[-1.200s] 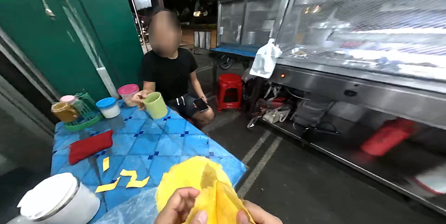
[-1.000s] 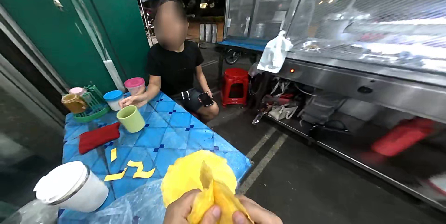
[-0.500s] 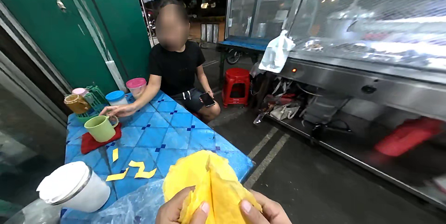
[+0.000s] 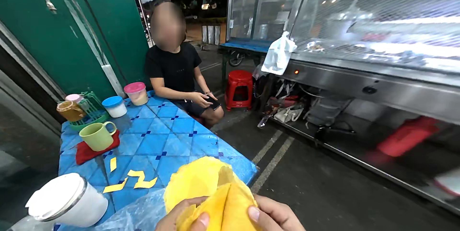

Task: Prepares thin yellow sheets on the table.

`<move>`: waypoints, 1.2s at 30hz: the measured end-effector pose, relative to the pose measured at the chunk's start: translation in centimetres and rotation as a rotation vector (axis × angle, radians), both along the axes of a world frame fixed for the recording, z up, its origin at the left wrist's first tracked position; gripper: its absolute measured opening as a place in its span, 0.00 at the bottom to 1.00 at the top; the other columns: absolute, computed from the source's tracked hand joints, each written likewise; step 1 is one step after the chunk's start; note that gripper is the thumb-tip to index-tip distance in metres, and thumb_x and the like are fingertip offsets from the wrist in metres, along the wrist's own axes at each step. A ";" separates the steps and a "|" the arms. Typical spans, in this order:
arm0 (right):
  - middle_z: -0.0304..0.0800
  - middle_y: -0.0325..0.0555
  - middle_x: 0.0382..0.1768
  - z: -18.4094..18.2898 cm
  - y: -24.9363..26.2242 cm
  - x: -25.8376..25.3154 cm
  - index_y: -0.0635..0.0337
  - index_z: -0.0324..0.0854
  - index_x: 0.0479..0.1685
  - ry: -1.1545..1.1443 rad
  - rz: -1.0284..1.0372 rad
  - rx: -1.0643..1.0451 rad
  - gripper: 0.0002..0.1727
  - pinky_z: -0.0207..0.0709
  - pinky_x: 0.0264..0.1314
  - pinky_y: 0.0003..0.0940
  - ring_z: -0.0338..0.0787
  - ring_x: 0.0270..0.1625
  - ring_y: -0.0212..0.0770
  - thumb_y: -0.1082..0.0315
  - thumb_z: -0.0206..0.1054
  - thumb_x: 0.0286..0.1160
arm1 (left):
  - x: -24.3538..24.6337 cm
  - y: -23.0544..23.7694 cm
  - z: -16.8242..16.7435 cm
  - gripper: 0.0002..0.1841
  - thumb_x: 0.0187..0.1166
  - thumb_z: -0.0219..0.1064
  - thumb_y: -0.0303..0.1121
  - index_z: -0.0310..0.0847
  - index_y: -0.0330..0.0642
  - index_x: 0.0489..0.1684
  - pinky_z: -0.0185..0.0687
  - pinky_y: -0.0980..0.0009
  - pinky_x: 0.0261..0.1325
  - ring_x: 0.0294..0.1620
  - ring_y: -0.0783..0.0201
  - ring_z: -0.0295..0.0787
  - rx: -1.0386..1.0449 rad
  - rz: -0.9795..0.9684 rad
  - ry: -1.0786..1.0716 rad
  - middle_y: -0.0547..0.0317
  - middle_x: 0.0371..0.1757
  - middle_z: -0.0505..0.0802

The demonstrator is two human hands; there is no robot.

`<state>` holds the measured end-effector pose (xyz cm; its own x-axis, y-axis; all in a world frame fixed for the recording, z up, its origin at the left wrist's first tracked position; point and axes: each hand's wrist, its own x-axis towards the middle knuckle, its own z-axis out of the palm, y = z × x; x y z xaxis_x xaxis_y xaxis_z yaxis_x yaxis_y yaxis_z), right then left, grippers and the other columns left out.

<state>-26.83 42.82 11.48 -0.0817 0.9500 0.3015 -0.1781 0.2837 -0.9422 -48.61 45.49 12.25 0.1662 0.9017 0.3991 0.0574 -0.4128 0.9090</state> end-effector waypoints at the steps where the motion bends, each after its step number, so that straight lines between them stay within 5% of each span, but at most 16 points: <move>1: 0.94 0.36 0.42 -0.3 -0.1 0.0 0.61 0.89 0.46 0.081 0.016 -0.028 0.14 0.88 0.49 0.29 0.92 0.43 0.27 0.74 0.54 0.89 | -0.1 0.0 -0.2 0.08 0.75 0.66 0.20 0.87 0.34 0.48 0.91 0.75 0.49 0.42 0.77 0.92 -0.058 0.017 -0.064 0.68 0.40 0.95; 5: 0.95 0.37 0.37 -0.4 -0.3 -0.1 0.57 0.88 0.45 0.254 -0.020 -0.148 0.17 0.89 0.47 0.30 0.93 0.40 0.28 0.73 0.51 0.90 | -0.3 0.0 -1.2 0.07 0.77 0.63 0.19 0.83 0.38 0.46 0.93 0.68 0.47 0.39 0.71 0.94 -0.224 0.059 -0.229 0.66 0.36 0.95; 8: 0.95 0.35 0.38 -0.3 -0.4 -0.4 0.57 0.88 0.44 0.165 -0.042 -0.071 0.15 0.89 0.46 0.28 0.92 0.40 0.26 0.73 0.53 0.89 | -0.8 0.2 -0.5 0.10 0.76 0.67 0.21 0.79 0.36 0.51 0.92 0.68 0.50 0.43 0.72 0.93 -0.191 -0.048 -0.087 0.65 0.41 0.94; 10: 0.93 0.36 0.45 -0.5 -0.3 -0.7 0.62 0.87 0.43 -0.007 -0.050 0.075 0.12 0.87 0.53 0.27 0.91 0.47 0.25 0.71 0.57 0.89 | -1.4 0.6 0.5 0.18 0.75 0.70 0.27 0.76 0.31 0.61 0.90 0.66 0.54 0.48 0.68 0.92 -0.191 -0.165 0.056 0.58 0.48 0.93; 12: 0.92 0.50 0.53 -0.6 -0.2 -1.0 0.71 0.85 0.38 -0.157 -0.037 0.206 0.15 0.84 0.66 0.33 0.89 0.60 0.33 0.69 0.59 0.89 | -1.7 0.8 1.5 0.25 0.78 0.70 0.32 0.73 0.28 0.71 0.91 0.63 0.56 0.51 0.65 0.94 -0.208 -0.241 0.131 0.55 0.51 0.95; 14: 0.89 0.62 0.57 -0.5 -0.2 -1.3 0.76 0.84 0.39 -0.234 0.012 0.276 0.18 0.82 0.71 0.38 0.88 0.66 0.42 0.68 0.58 0.89 | -1.5 0.8 2.0 0.23 0.79 0.72 0.35 0.79 0.29 0.66 0.93 0.62 0.52 0.47 0.64 0.96 -0.187 -0.215 0.163 0.55 0.47 0.97; 16: 0.88 0.65 0.57 -0.3 -0.3 -1.4 0.78 0.83 0.38 -0.240 0.056 0.283 0.18 0.82 0.70 0.39 0.88 0.65 0.45 0.68 0.57 0.88 | -1.2 0.8 1.8 0.12 0.78 0.74 0.33 0.86 0.33 0.50 0.93 0.66 0.41 0.36 0.67 0.95 -0.118 -0.114 0.219 0.58 0.36 0.96; 19: 0.90 0.60 0.55 -0.2 -0.4 -1.1 0.76 0.84 0.44 -0.181 0.067 0.211 0.20 0.86 0.62 0.36 0.90 0.59 0.39 0.61 0.60 0.86 | -0.7 0.9 1.2 0.10 0.78 0.74 0.33 0.86 0.35 0.32 0.86 0.70 0.33 0.27 0.70 0.87 -0.007 -0.050 0.293 0.58 0.26 0.91; 22: 0.89 0.58 0.54 0.4 -0.4 -1.0 0.72 0.82 0.50 -0.314 0.022 0.107 0.32 0.89 0.55 0.39 0.92 0.54 0.41 0.43 0.66 0.81 | 0.4 0.3 0.6 0.11 0.78 0.74 0.33 0.88 0.32 0.33 0.89 0.67 0.44 0.38 0.65 0.90 0.093 -0.094 0.320 0.50 0.35 0.93; 27: 0.93 0.50 0.44 1.0 -0.4 -1.2 0.71 0.87 0.48 -0.363 -0.146 0.123 0.14 0.86 0.56 0.33 0.92 0.49 0.33 0.67 0.62 0.87 | 0.8 0.5 0.4 0.08 0.79 0.71 0.29 0.87 0.30 0.34 0.91 0.68 0.50 0.44 0.65 0.93 0.105 -0.082 0.244 0.48 0.42 0.94; 31: 0.95 0.35 0.39 0.3 -0.6 -0.2 0.62 0.87 0.48 -0.018 -0.179 0.037 0.10 0.90 0.47 0.30 0.93 0.41 0.27 0.72 0.57 0.89 | -0.4 1.0 0.4 0.05 0.80 0.67 0.26 0.82 0.34 0.35 0.89 0.72 0.38 0.32 0.72 0.90 0.015 0.020 0.090 0.61 0.30 0.91; 36: 0.97 0.35 0.41 0.2 -0.7 0.5 0.57 0.87 0.54 0.221 -0.175 -0.082 0.15 0.91 0.51 0.30 0.95 0.43 0.28 0.73 0.52 0.91 | -1.2 1.3 -0.6 0.03 0.81 0.63 0.23 0.79 0.37 0.37 0.90 0.72 0.39 0.32 0.73 0.90 -0.075 0.062 -0.023 0.66 0.30 0.91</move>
<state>-26.35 42.14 11.70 0.1440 0.9658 0.2154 -0.3364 0.2525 -0.9072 -49.83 46.78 11.65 0.1005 0.9375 0.3332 0.0593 -0.3400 0.9386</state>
